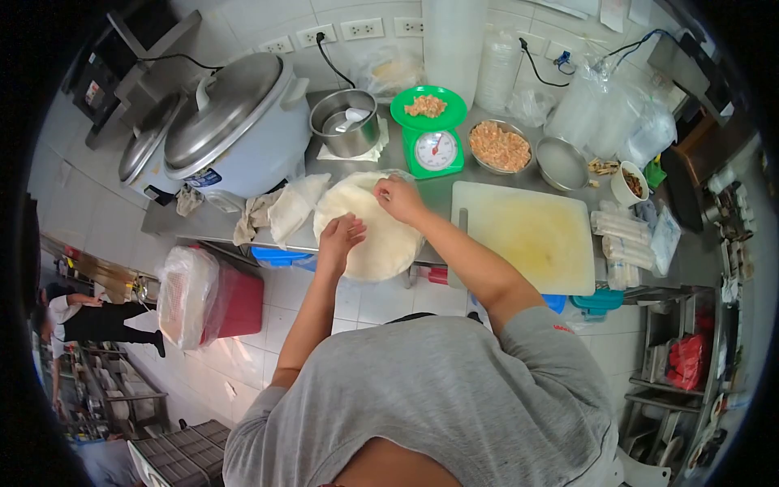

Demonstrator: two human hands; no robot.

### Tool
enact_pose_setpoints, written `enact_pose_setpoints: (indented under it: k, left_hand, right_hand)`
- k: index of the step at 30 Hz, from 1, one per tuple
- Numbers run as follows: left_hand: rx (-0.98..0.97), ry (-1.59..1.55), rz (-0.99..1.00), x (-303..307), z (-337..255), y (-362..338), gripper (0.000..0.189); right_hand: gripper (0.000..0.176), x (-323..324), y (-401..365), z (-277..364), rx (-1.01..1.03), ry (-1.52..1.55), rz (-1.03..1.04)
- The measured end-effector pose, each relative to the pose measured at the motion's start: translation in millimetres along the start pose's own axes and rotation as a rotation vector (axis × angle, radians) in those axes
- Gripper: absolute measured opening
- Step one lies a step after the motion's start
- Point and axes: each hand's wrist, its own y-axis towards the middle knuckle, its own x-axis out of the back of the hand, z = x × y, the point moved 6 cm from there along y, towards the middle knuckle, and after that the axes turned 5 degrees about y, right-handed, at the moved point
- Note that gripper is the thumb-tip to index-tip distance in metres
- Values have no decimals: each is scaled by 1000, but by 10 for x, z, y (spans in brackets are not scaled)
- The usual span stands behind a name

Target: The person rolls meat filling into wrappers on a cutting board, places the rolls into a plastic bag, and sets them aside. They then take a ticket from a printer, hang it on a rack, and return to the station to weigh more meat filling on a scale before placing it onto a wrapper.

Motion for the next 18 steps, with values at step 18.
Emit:
enact_pose_setpoints:
  k: [18]
  left_hand:
    - [-74,-397,116,-138,314,227,7]
  right_hand:
    - [24,-6,-308,226,-82,152,143]
